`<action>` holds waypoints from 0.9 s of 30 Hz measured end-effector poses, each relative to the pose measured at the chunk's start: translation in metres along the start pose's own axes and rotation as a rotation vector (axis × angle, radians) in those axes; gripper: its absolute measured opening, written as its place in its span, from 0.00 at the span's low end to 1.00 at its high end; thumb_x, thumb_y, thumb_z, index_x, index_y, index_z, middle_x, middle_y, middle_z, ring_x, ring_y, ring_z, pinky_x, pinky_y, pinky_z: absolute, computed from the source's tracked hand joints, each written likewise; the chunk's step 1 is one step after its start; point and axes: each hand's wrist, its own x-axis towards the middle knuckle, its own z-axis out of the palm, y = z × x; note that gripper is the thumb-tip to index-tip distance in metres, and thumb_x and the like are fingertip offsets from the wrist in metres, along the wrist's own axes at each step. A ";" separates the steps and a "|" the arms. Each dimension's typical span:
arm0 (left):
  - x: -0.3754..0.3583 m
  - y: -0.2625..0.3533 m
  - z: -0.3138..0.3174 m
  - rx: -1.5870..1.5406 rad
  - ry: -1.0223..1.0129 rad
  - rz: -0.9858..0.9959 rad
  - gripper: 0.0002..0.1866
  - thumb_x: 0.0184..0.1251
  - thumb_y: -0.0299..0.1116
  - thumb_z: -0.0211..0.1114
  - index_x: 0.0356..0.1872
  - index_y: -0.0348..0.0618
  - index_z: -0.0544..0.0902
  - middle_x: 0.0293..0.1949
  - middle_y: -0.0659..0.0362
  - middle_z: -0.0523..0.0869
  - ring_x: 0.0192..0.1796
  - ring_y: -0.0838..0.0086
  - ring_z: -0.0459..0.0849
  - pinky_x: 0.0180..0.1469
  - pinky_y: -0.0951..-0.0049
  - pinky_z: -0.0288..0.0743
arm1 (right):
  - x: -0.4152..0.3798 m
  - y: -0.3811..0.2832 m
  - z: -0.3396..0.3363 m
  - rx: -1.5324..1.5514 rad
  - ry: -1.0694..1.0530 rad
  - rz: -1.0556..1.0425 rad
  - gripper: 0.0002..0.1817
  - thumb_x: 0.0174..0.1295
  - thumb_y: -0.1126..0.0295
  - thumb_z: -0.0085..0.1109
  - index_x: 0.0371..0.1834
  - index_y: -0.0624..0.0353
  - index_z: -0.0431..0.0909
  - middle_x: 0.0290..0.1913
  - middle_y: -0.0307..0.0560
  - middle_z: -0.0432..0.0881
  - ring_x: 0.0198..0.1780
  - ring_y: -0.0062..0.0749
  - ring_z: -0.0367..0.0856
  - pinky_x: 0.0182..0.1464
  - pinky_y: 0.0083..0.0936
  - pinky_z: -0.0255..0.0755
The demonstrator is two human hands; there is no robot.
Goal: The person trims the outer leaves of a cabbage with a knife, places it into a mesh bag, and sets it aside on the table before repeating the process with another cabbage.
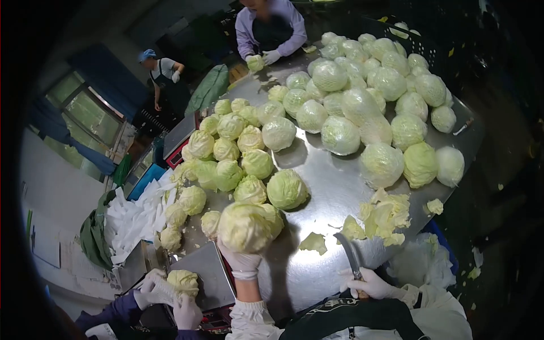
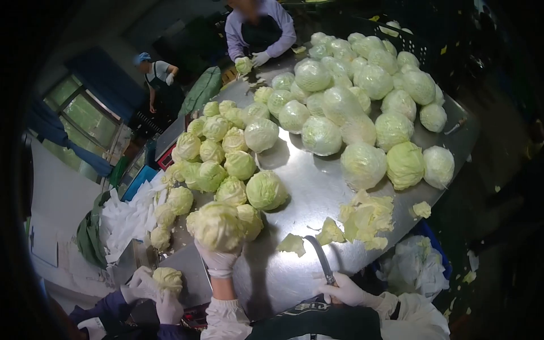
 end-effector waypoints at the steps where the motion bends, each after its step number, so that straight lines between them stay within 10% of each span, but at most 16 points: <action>1: 0.014 0.021 0.001 -0.572 0.070 -0.207 0.36 0.70 0.64 0.53 0.73 0.56 0.71 0.72 0.54 0.73 0.73 0.53 0.72 0.68 0.36 0.73 | -0.005 -0.003 0.000 0.007 -0.034 0.045 0.26 0.76 0.68 0.59 0.74 0.66 0.69 0.42 0.42 0.87 0.34 0.16 0.79 0.37 0.15 0.73; 10: 0.092 -0.003 -0.104 -0.844 0.510 -0.255 0.40 0.65 0.67 0.55 0.76 0.62 0.68 0.77 0.54 0.68 0.77 0.46 0.65 0.71 0.27 0.66 | -0.004 0.001 -0.009 -0.245 0.144 0.084 0.16 0.69 0.70 0.69 0.57 0.66 0.82 0.38 0.38 0.83 0.36 0.16 0.77 0.39 0.16 0.71; 14: 0.059 -0.010 -0.064 -0.701 0.624 -0.144 0.44 0.69 0.58 0.63 0.80 0.53 0.56 0.80 0.47 0.56 0.79 0.47 0.62 0.74 0.39 0.67 | 0.008 -0.020 -0.031 -0.825 0.594 -0.334 0.15 0.65 0.67 0.69 0.52 0.58 0.86 0.46 0.52 0.87 0.48 0.45 0.86 0.55 0.32 0.75; 19: -0.033 -0.095 0.017 0.376 -0.116 -0.053 0.31 0.67 0.27 0.66 0.72 0.40 0.71 0.68 0.50 0.75 0.69 0.59 0.75 0.68 0.61 0.74 | 0.036 -0.061 -0.075 -1.383 0.887 -0.457 0.18 0.65 0.56 0.65 0.57 0.44 0.84 0.66 0.40 0.80 0.71 0.44 0.71 0.74 0.60 0.49; 22: -0.064 -0.156 0.046 0.952 -0.333 0.159 0.50 0.57 0.50 0.78 0.77 0.36 0.65 0.77 0.31 0.57 0.79 0.37 0.57 0.80 0.43 0.49 | 0.066 -0.053 -0.120 -1.594 1.064 -0.432 0.18 0.66 0.52 0.61 0.58 0.39 0.84 0.74 0.38 0.73 0.75 0.50 0.64 0.76 0.72 0.40; 27: -0.058 -0.197 0.118 1.290 -0.528 0.382 0.59 0.55 0.63 0.76 0.79 0.34 0.59 0.76 0.28 0.55 0.78 0.31 0.53 0.78 0.36 0.46 | 0.058 -0.047 -0.135 -1.509 0.950 -0.284 0.19 0.64 0.53 0.62 0.58 0.38 0.84 0.71 0.35 0.76 0.75 0.48 0.64 0.74 0.70 0.45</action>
